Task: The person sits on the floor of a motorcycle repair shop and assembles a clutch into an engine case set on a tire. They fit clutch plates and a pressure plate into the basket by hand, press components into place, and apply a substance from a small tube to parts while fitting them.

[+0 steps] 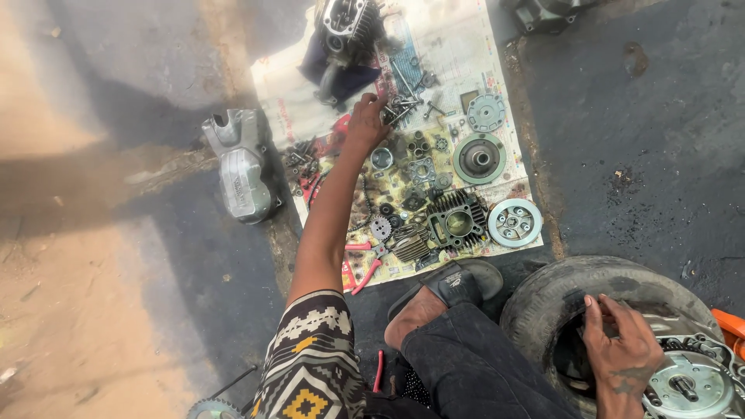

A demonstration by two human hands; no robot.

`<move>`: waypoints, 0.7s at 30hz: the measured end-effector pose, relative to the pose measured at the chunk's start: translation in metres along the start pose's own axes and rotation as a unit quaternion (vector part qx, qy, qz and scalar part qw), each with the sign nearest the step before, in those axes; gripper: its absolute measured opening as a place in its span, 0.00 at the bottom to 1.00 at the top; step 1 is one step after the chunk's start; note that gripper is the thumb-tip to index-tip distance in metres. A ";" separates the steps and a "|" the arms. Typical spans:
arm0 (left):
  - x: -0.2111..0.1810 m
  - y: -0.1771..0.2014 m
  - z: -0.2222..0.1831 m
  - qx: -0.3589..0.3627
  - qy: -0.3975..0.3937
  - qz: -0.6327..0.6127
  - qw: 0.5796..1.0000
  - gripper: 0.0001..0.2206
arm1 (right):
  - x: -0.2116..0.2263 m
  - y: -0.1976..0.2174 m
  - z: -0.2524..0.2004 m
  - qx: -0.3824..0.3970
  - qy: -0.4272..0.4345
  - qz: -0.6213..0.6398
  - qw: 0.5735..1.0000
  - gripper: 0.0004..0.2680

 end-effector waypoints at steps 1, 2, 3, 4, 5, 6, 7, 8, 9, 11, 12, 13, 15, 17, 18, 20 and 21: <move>-0.008 0.011 0.002 0.008 0.004 0.014 1.000 0.29 | 0.000 0.000 0.003 0.005 -0.011 -0.005 1.000 0.08; -0.015 0.020 -0.001 0.019 0.010 0.028 0.999 0.26 | 0.000 0.000 0.004 0.013 -0.023 -0.010 1.000 0.08; -0.006 0.012 0.008 0.020 0.008 0.028 0.999 0.26 | 0.000 -0.001 0.004 0.012 -0.025 -0.010 1.000 0.08; 0.005 0.004 0.014 0.011 0.009 0.033 0.999 0.22 | 0.000 -0.002 0.004 0.015 -0.023 -0.006 1.000 0.08; 0.017 -0.004 0.020 0.001 0.010 0.038 0.999 0.17 | 0.001 -0.002 0.003 0.017 -0.021 -0.002 1.000 0.08; 0.025 -0.012 0.024 0.001 0.012 0.038 0.999 0.17 | 0.001 -0.004 0.002 0.019 -0.019 -0.002 1.000 0.08; 0.028 -0.015 0.028 -0.025 -0.021 0.026 0.999 0.16 | 0.001 -0.005 0.001 0.021 -0.023 0.006 1.000 0.08; 0.029 -0.019 0.036 -0.051 -0.056 0.013 0.997 0.16 | 0.001 -0.006 0.001 0.021 -0.027 0.014 0.999 0.08; 0.024 -0.019 0.039 -0.052 -0.057 0.013 0.997 0.16 | 0.003 -0.007 0.001 0.020 -0.028 0.014 0.999 0.08; 0.011 -0.026 0.042 -0.031 -0.068 0.040 0.996 0.19 | 0.004 -0.006 -0.003 0.022 -0.028 0.006 0.999 0.08; 0.010 -0.028 0.045 -0.030 -0.068 0.039 0.996 0.19 | 0.005 -0.006 -0.006 0.022 -0.029 0.005 0.999 0.08; 0.011 -0.031 0.047 -0.009 -0.049 0.058 0.997 0.18 | 0.006 -0.007 -0.008 0.028 -0.033 0.009 0.999 0.08; 0.009 -0.030 0.046 0.011 -0.029 0.077 0.997 0.18 | 0.006 -0.009 -0.015 0.034 -0.037 0.014 0.999 0.08; 0.006 -0.023 0.047 0.057 0.016 0.081 0.995 0.17 | 0.003 -0.016 -0.021 0.045 -0.054 0.037 0.997 0.08; 0.007 -0.020 0.049 0.054 0.016 0.082 0.995 0.17 | 0.003 -0.017 -0.022 0.043 -0.052 0.039 0.997 0.08; 0.014 -0.024 0.047 0.094 0.052 0.070 0.992 0.15 | 0.000 -0.024 -0.027 0.062 -0.073 0.031 0.995 0.09; 0.014 -0.022 0.045 0.093 0.052 0.070 0.992 0.15 | 0.000 -0.025 -0.028 0.062 -0.073 0.031 0.995 0.09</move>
Point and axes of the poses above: each hand's wrist, its own z-axis towards the middle knuckle, its own y-axis out of the back of the hand, x = y × z, the point moved 7 cm from there along z, towards the middle knuckle, and after that the axes turned 7 degrees about -z, right-handed, at the moved point
